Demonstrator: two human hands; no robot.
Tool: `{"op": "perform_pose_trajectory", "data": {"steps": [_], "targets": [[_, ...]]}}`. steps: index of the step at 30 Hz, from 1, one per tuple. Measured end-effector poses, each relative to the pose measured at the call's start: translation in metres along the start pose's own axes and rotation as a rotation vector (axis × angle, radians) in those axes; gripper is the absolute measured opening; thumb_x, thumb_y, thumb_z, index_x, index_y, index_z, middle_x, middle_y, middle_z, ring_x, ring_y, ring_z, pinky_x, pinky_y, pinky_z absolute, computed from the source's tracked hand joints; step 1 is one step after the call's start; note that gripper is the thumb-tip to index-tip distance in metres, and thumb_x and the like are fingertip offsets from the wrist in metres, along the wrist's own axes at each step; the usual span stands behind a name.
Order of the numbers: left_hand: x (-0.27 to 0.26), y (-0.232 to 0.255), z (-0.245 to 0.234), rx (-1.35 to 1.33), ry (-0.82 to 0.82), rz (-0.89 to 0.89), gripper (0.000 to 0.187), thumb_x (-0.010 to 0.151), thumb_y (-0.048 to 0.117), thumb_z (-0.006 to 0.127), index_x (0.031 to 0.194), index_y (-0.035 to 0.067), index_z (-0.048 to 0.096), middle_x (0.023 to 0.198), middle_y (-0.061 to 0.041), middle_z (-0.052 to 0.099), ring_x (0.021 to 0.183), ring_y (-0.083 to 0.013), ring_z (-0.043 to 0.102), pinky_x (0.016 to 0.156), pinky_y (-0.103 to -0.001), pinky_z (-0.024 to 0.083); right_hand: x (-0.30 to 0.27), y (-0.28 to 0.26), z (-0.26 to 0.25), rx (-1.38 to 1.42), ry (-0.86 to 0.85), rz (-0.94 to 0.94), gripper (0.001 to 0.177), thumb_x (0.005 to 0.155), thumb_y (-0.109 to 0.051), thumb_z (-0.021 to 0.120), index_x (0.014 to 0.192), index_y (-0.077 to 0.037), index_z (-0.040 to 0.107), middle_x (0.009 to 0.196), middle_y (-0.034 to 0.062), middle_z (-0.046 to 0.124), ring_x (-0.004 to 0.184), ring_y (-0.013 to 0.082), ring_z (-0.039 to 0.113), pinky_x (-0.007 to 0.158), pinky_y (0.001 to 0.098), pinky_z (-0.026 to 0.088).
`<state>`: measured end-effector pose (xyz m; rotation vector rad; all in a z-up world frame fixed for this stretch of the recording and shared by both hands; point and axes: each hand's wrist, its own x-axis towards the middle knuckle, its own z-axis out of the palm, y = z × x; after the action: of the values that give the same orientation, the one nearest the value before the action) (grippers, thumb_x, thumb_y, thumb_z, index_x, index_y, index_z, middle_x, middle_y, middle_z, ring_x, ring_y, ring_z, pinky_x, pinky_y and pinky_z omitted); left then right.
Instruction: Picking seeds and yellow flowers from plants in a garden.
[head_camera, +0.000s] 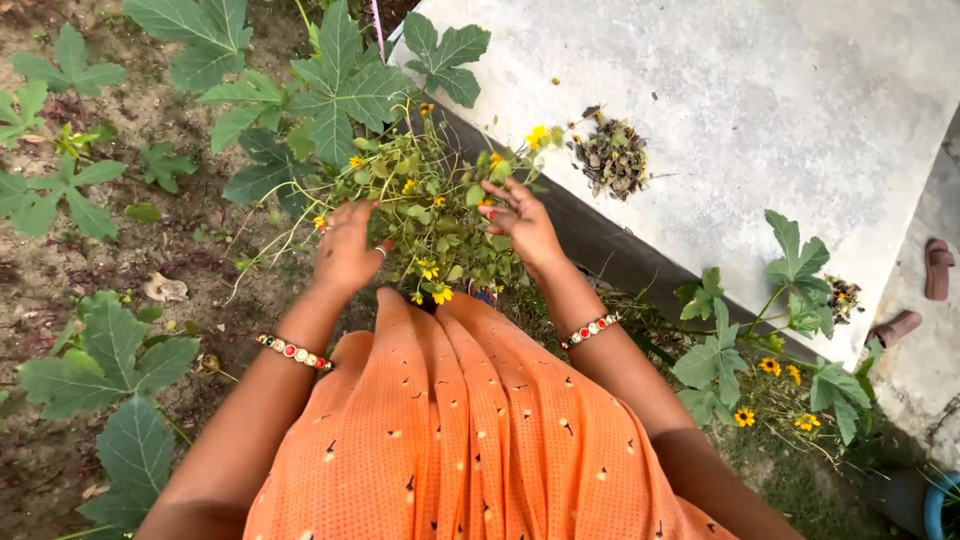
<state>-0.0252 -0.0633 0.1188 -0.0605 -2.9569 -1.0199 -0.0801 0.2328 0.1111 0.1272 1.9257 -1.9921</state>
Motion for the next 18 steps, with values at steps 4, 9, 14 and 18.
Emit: {"op": "perform_pose_trajectory", "data": {"steps": [4,9,14,18], "targets": [[-0.003,0.012,-0.002,0.030,-0.052,-0.031,0.072,0.070,-0.001,0.074,0.139,0.007,0.053,0.147,-0.020,0.051,0.142,-0.0397,0.040,0.117,-0.046,0.032,-0.011,0.015,0.009,0.045,0.003,-0.031,0.057,0.096,0.007,0.055,0.151,0.001,0.045,0.143,0.0155,0.065,0.111,0.0224,0.071,0.083,0.0290,0.062],[-0.007,0.035,-0.019,-0.202,0.109,0.111,0.050,0.082,-0.003,0.066,0.131,0.007,0.062,0.137,-0.021,0.063,0.136,-0.0386,0.051,0.115,-0.044,0.038,-0.030,0.063,0.020,0.074,0.177,-0.042,0.022,0.094,0.009,0.047,0.115,0.006,0.053,0.087,0.0204,0.066,0.065,0.0256,0.066,0.051,0.0376,0.059],[-0.015,0.061,-0.051,-0.503,0.197,0.103,0.041,0.089,-0.009,0.056,0.127,0.006,0.065,0.129,-0.013,0.070,0.122,-0.0254,0.065,0.102,-0.035,0.051,-0.052,0.070,0.074,-0.136,-0.186,0.061,0.018,0.102,-0.009,0.049,0.108,-0.001,0.064,0.086,0.0154,0.073,0.071,0.0235,0.073,0.063,0.0343,0.063],[-0.021,0.068,-0.068,-0.704,0.046,-0.032,0.036,0.093,-0.010,0.055,0.122,0.006,0.069,0.120,-0.005,0.074,0.106,-0.0125,0.069,0.087,-0.026,0.056,-0.079,0.002,0.126,-0.467,-0.500,-0.441,0.023,0.094,-0.003,0.062,0.116,0.000,0.068,0.109,0.0155,0.074,0.101,0.0260,0.073,0.087,0.0374,0.058]]}}
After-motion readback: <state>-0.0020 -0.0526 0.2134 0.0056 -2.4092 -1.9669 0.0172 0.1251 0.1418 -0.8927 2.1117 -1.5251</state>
